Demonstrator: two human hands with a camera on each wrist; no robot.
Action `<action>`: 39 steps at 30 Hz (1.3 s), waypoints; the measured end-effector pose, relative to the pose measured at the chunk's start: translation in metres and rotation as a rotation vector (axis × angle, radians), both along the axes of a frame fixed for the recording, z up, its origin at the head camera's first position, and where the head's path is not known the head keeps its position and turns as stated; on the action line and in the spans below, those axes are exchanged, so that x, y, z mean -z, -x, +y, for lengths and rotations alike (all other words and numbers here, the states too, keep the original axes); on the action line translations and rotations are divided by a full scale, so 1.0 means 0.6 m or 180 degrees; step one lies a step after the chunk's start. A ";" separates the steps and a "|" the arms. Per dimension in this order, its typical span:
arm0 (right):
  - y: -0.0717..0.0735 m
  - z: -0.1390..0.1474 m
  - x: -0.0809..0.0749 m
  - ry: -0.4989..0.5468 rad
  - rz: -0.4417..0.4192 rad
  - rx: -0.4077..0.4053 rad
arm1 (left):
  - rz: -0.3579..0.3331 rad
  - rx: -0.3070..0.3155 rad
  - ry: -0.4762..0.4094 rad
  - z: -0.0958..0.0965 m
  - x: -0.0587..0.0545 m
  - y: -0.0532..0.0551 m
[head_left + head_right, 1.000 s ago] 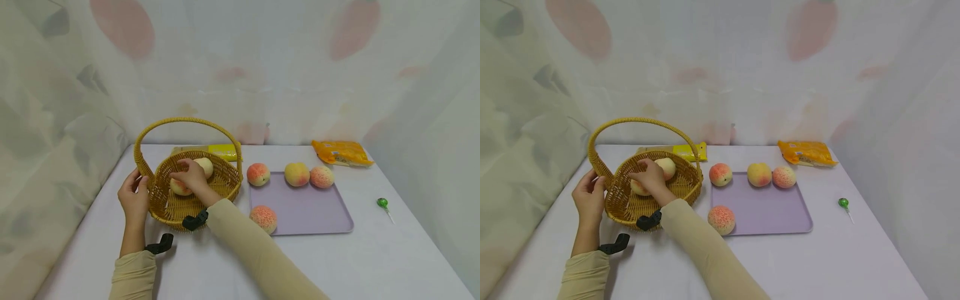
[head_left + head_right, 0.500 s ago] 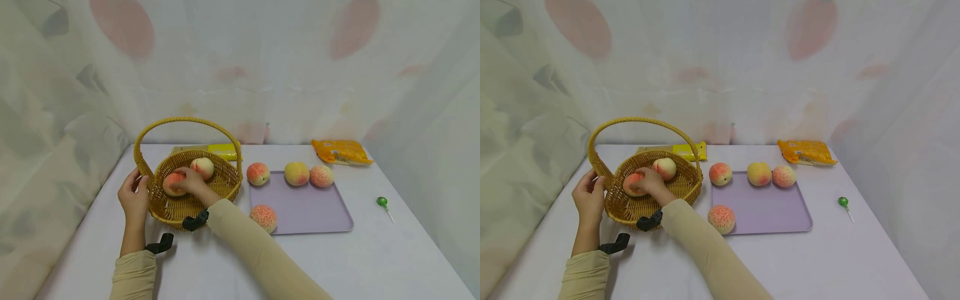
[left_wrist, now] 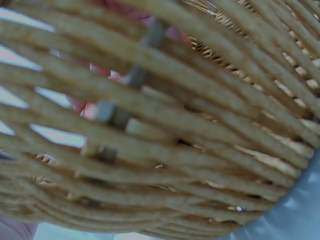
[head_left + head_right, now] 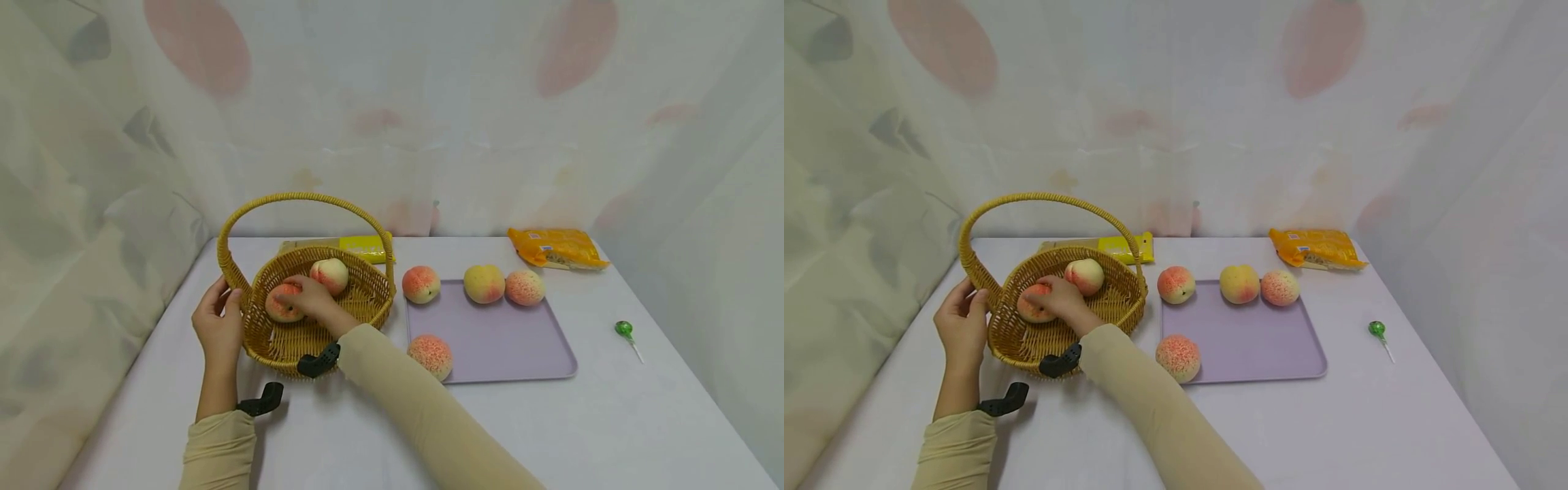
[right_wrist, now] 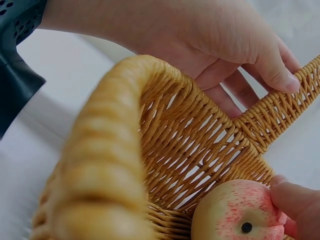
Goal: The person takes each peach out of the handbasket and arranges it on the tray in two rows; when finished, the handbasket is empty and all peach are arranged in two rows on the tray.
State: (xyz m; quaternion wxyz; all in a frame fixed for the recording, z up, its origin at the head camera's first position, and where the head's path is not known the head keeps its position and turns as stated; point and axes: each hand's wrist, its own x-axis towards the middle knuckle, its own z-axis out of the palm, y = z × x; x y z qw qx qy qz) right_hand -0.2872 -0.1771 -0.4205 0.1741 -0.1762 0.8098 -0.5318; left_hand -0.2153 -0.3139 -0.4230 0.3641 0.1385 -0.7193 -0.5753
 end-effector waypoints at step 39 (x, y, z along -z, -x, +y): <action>-0.090 0.238 -0.121 0.0424 0.0511 -0.0136 | -0.0086 -0.0017 0.0121 -0.001 0.001 -0.002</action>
